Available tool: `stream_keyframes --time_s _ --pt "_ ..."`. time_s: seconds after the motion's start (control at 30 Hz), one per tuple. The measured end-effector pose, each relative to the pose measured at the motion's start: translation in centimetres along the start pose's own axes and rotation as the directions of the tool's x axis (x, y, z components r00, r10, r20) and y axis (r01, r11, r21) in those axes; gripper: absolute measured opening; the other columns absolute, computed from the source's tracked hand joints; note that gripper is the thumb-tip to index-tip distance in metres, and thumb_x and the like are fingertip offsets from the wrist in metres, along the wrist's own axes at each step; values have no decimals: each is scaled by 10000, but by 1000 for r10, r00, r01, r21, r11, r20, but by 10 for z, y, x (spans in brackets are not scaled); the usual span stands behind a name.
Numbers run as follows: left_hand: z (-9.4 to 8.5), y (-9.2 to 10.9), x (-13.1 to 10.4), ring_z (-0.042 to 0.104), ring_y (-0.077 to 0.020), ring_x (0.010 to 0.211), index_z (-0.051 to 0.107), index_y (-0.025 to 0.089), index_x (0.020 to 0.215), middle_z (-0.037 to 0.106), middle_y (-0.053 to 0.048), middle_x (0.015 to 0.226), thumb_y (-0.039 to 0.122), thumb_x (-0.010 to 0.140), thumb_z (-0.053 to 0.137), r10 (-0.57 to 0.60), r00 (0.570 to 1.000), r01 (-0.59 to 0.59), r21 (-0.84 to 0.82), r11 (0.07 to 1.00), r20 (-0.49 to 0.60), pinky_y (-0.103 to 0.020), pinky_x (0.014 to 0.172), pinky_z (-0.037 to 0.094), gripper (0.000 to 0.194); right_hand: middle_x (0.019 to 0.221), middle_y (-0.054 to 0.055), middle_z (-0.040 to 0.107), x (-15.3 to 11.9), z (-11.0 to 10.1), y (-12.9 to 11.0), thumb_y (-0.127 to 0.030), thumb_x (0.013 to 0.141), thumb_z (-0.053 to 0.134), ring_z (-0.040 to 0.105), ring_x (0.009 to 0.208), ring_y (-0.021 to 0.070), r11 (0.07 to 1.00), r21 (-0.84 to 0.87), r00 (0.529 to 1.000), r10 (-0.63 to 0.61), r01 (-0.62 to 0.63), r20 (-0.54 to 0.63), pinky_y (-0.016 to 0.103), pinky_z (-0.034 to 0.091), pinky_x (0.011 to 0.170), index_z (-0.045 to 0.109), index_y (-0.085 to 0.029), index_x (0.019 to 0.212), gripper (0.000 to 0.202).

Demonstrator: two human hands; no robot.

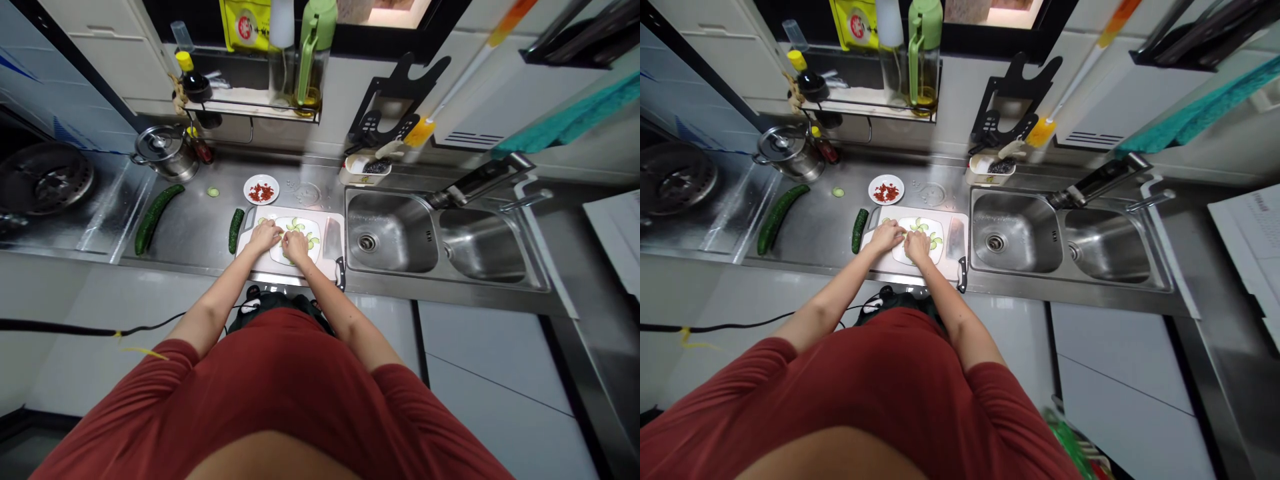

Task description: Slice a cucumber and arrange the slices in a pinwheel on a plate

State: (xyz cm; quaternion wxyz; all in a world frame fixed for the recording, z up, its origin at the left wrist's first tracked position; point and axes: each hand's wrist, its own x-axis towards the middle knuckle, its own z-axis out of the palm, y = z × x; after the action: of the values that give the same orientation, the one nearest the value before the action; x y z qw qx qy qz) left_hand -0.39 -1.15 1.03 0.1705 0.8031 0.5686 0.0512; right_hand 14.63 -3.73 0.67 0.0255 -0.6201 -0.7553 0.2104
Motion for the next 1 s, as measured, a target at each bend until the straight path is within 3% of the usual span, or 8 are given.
stream_keyframes --time_s 0.27,0.53,0.7,1.0 --pt "4 -2 -2 471 -273 1058 725 220 1046 581 -116 999 307 865 534 -30 997 28 -27 999 -67 -365 867 424 277 1129 119 596 -3 3 3 -282 946 441 469 1061 270 1000 -10 998 -30 30 -50 371 338 892 626 -193 1097 255" --pt "1 -3 -2 461 -264 1081 718 241 1088 569 -108 1036 294 873 533 -39 998 38 -17 999 -49 -357 881 416 289 1152 121 573 -6 3 4 -270 963 422 423 1111 279 989 -69 991 -132 130 -25 375 321 904 653 -230 1162 307" --pt "-2 -2 -2 460 -259 1055 684 312 1180 539 -100 1099 294 900 497 33 999 -33 -13 999 -32 -372 880 394 337 1155 121 570 -3 4 5 -290 966 433 429 1091 278 988 -69 990 -137 135 -30 376 321 903 669 -236 1164 314" --pt "3 -13 3 442 -259 1011 707 269 1135 518 -104 1055 299 884 543 117 992 -116 29 993 -47 -387 878 363 301 1118 120 564 4 18 10 -263 966 449 413 1065 268 988 -4 984 -157 157 -78 389 313 893 671 -218 1168 304"
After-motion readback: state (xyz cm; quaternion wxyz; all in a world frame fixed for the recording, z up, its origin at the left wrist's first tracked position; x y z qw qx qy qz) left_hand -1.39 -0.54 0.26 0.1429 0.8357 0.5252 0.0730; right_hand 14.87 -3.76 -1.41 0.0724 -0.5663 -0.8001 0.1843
